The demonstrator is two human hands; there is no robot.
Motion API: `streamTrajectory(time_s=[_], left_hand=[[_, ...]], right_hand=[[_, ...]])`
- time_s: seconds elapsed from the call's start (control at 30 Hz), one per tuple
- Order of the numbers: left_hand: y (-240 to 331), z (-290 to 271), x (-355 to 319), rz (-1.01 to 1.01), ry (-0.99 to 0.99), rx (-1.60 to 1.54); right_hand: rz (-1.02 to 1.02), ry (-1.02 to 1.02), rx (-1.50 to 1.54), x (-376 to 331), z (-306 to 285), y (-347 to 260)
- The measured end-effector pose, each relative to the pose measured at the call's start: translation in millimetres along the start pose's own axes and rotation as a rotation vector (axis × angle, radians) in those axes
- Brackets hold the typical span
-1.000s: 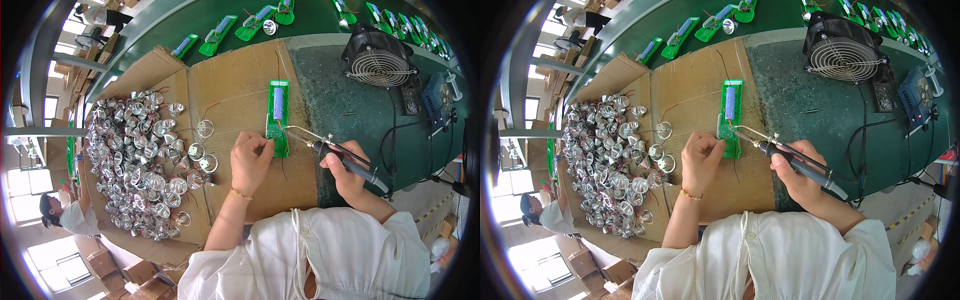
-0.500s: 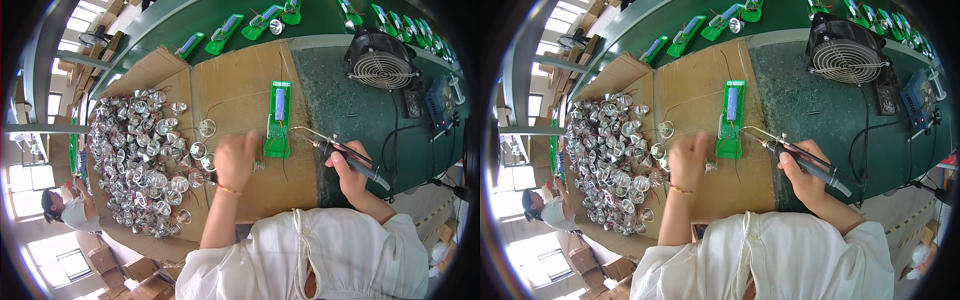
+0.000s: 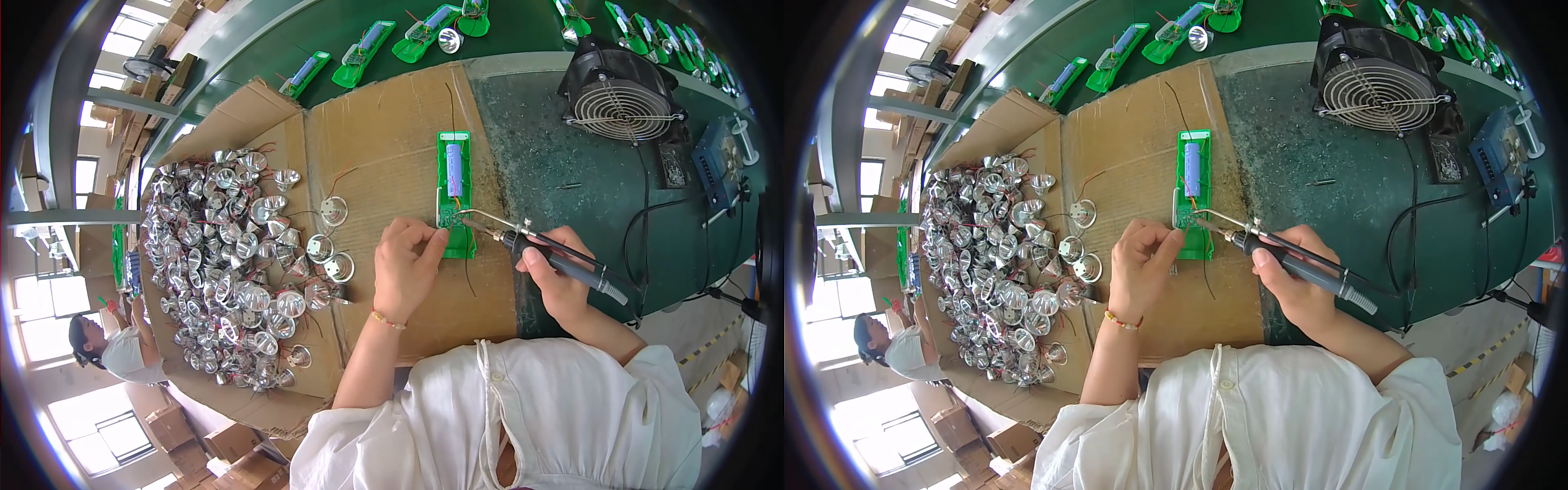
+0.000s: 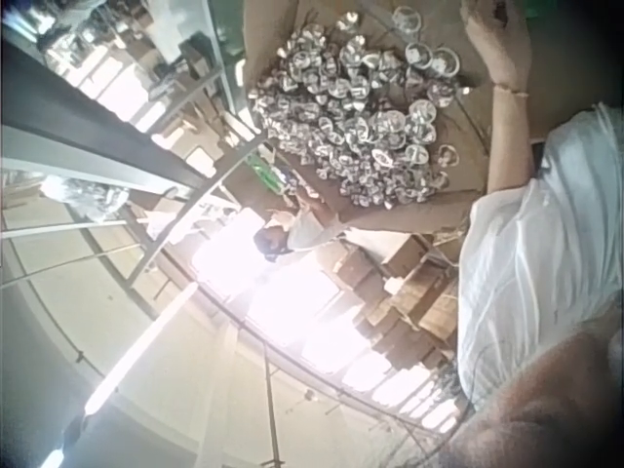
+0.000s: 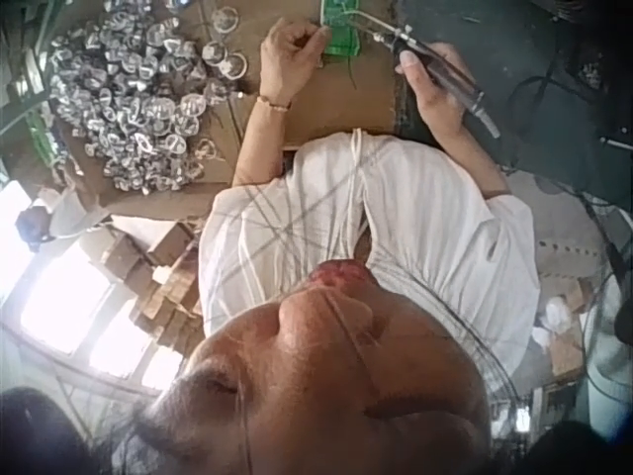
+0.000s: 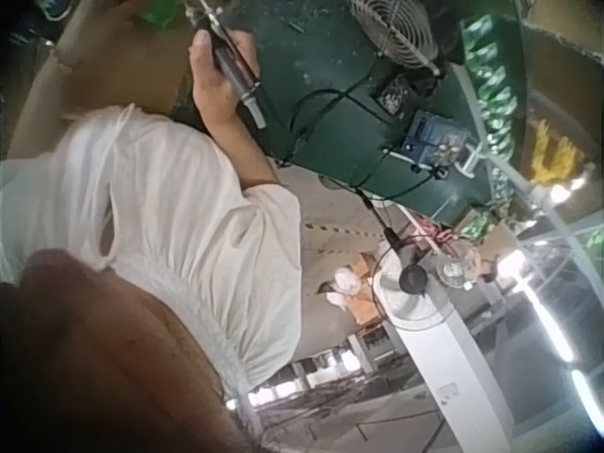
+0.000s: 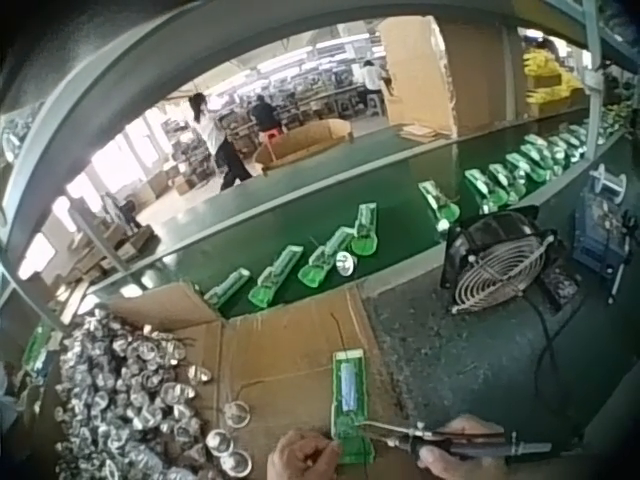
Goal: Soldering wires and components into a green plastic light fixture base on an assembly line.
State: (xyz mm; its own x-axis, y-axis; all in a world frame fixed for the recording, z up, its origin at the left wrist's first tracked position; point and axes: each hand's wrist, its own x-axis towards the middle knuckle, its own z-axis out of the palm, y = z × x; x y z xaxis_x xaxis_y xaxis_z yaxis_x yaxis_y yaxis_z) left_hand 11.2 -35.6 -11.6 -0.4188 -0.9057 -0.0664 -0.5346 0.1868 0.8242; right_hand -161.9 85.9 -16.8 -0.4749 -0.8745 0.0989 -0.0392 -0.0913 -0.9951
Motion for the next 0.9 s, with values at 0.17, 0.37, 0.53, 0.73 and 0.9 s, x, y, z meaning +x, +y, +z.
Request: streamTrajectory(time_s=[0.17,0.37,0.53,0.73,0.9], left_hand=[[6,-1,3,0.001,-0.015,0.014],[4,0,6,-0.03,-0.035,-0.009],[3,-2,7,-0.064,-0.038,-0.009],[8,-3,8,-0.076,-0.037,-0.009],[8,-1,8,-0.032,-0.001,-0.035]], right_hand=[[0.013,-0.006,0.016,2,4,2],[0.105,0.011,0.078,6,6,1],[0.202,0.046,0.201,4,9,3],[0.08,0.046,0.111,1,2,-1],[0.028,0.082,0.119,0,-10,4]])
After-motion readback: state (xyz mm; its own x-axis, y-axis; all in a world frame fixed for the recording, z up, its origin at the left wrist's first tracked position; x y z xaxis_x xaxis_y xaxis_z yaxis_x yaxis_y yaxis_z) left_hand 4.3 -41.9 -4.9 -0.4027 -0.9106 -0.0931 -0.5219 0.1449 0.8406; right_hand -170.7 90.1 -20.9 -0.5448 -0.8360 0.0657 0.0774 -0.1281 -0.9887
